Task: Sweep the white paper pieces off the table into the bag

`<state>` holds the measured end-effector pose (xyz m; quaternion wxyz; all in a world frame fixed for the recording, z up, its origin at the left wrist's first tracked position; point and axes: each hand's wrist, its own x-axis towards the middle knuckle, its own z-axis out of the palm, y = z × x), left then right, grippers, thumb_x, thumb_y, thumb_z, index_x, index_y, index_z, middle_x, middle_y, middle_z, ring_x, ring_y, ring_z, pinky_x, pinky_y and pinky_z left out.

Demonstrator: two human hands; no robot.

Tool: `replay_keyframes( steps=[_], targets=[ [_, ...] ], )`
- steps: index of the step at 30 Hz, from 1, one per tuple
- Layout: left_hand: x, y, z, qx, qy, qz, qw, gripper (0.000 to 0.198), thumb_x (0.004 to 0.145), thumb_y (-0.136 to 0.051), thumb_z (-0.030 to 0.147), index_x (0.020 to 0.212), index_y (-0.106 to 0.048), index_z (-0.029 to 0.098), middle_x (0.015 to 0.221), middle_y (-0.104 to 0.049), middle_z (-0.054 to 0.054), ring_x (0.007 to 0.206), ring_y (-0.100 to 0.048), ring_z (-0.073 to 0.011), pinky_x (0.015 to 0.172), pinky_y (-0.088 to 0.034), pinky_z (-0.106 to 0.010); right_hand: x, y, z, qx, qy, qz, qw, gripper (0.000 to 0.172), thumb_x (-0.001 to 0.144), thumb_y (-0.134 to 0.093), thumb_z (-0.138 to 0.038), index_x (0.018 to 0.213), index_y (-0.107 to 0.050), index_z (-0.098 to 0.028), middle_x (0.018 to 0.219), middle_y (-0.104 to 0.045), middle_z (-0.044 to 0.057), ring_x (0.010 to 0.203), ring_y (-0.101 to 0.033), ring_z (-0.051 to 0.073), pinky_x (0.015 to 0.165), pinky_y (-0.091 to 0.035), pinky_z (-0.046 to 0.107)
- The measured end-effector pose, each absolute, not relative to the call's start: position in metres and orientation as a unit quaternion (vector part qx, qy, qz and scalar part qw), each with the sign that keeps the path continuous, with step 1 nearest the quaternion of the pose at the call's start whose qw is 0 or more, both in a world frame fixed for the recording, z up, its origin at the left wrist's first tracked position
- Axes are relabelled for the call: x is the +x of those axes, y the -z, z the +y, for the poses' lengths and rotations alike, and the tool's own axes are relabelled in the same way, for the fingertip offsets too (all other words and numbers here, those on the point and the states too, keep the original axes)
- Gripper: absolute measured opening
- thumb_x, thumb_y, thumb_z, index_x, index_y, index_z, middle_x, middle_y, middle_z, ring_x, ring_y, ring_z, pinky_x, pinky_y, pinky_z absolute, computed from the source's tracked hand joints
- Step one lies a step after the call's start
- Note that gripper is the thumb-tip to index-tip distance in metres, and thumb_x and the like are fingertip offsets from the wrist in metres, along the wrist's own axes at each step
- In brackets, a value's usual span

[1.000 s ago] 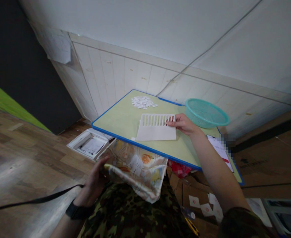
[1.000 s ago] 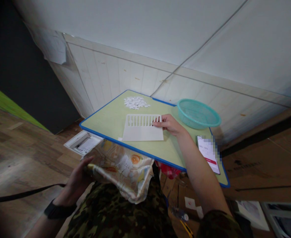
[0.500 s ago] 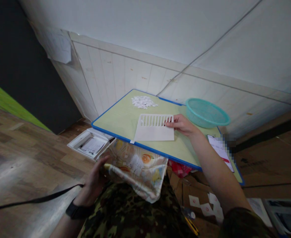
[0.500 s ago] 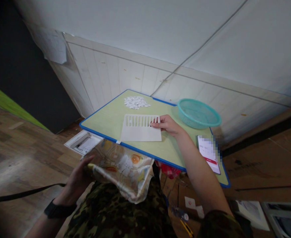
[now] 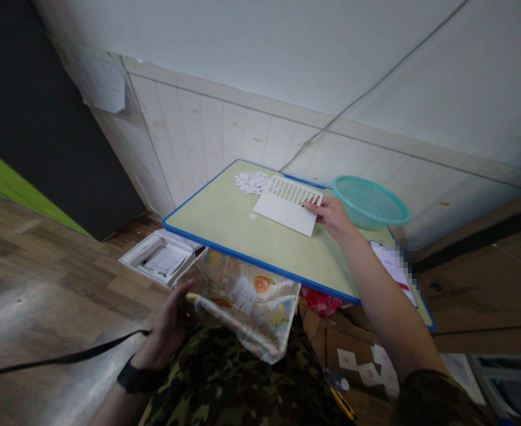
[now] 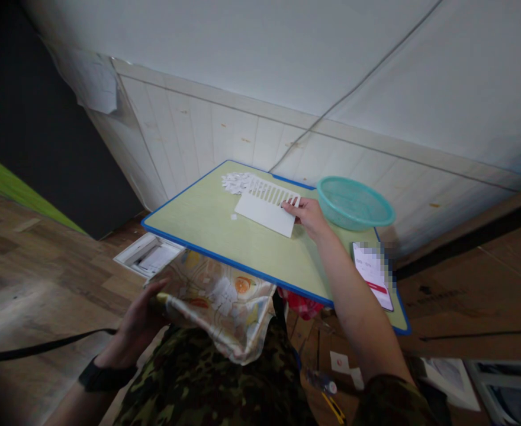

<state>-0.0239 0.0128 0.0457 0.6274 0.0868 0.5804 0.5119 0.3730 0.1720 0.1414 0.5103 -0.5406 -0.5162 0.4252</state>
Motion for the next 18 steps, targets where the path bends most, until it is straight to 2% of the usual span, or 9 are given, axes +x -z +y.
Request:
replay_keyframes(
  steps=[6, 12, 18],
  targets=[
    [-0.026, -0.039, 0.012, 0.098, -0.523, 0.573, 0.623, 0.026, 0.066, -0.087, 0.036, 0.082, -0.076, 0.02, 0.059, -0.063, 0.003, 0.051, -0.058, -0.018, 0.049, -0.047, -0.03, 0.369, -0.143, 0.169, -0.546, -0.438, -0.532, 0.477, 0.053, 0.052, -0.104, -0.057, 0.084, -0.085, -0.019, 0.089, -0.083, 0.008, 0.083, -0.075, 0.026, 0.075, -0.057, 0.037],
    [-0.027, -0.036, 0.013, 0.091, -0.524, 0.574, 0.623, 0.024, 0.066, -0.087, 0.036, 0.076, -0.074, 0.019, 0.057, -0.06, 0.003, 0.051, -0.055, -0.0167, 0.047, -0.046, -0.029, 0.37, -0.15, 0.162, -0.526, -0.481, -0.562, 0.42, 0.049, 0.056, -0.103, -0.053, 0.085, -0.087, -0.019, 0.09, -0.084, 0.008, 0.078, -0.075, 0.024, 0.071, -0.055, 0.034],
    [-0.027, -0.037, 0.012, 0.102, -0.528, 0.571, 0.62, 0.025, 0.066, -0.086, 0.037, 0.082, -0.077, 0.02, 0.06, -0.064, 0.002, 0.053, -0.059, -0.0185, 0.049, -0.048, -0.03, 0.373, -0.151, 0.164, -0.528, -0.482, -0.545, 0.439, 0.046, 0.054, -0.104, -0.052, 0.082, -0.086, -0.019, 0.088, -0.084, 0.008, 0.076, -0.074, 0.024, 0.07, -0.054, 0.034]
  ],
)
